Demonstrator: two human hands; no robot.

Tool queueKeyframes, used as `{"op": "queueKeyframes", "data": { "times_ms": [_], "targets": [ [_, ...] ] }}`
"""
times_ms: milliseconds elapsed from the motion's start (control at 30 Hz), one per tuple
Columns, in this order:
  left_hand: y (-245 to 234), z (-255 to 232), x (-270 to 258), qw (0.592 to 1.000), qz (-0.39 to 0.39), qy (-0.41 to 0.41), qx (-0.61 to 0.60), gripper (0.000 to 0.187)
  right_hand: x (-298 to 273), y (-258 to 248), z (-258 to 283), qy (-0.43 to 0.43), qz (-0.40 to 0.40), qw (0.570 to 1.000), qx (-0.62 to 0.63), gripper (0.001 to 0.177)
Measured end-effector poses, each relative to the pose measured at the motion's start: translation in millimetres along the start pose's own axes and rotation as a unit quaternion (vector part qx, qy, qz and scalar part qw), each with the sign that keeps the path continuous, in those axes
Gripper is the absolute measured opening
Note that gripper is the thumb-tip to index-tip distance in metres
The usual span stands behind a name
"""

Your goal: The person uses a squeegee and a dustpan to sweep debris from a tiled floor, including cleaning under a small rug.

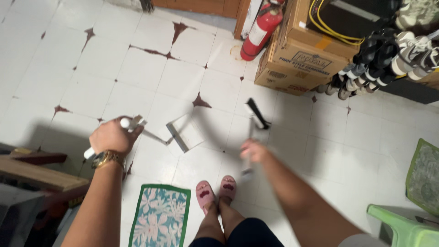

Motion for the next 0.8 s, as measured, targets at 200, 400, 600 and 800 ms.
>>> {"op": "queueKeyframes", "data": {
  "times_ms": [200,400,600,800],
  "targets": [
    [-1.0,-16.1,-5.1,1.0,0.011,0.0,-0.014,0.036,-12.5,106.4,-103.1,0.082,-0.02,0.996,0.001,0.022],
    [-2.4,-3.8,-1.2,1.0,0.018,0.023,-0.004,0.034,-83.5,17.8,-2.5,0.198,0.396,0.886,0.14,0.015],
    [-10.6,50.8,10.7,0.997,0.069,-0.023,0.007,0.046,-142.4,-73.6,103.3,0.202,0.171,0.96,0.085,0.042],
    [-15.2,47.0,21.2,0.995,0.074,0.066,0.032,0.043,-81.3,-74.1,74.8,0.067,-0.002,0.997,0.029,0.03]
  ]
}}
Point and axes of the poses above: each hand's wrist, its own x-axis towards the middle knuckle, its own y-axis out of the palm, z = x × y, the point moved 7 cm from there along x, towards the middle knuckle, and after that the axes turned 4 degrees about -y, right-handed, at the moved point
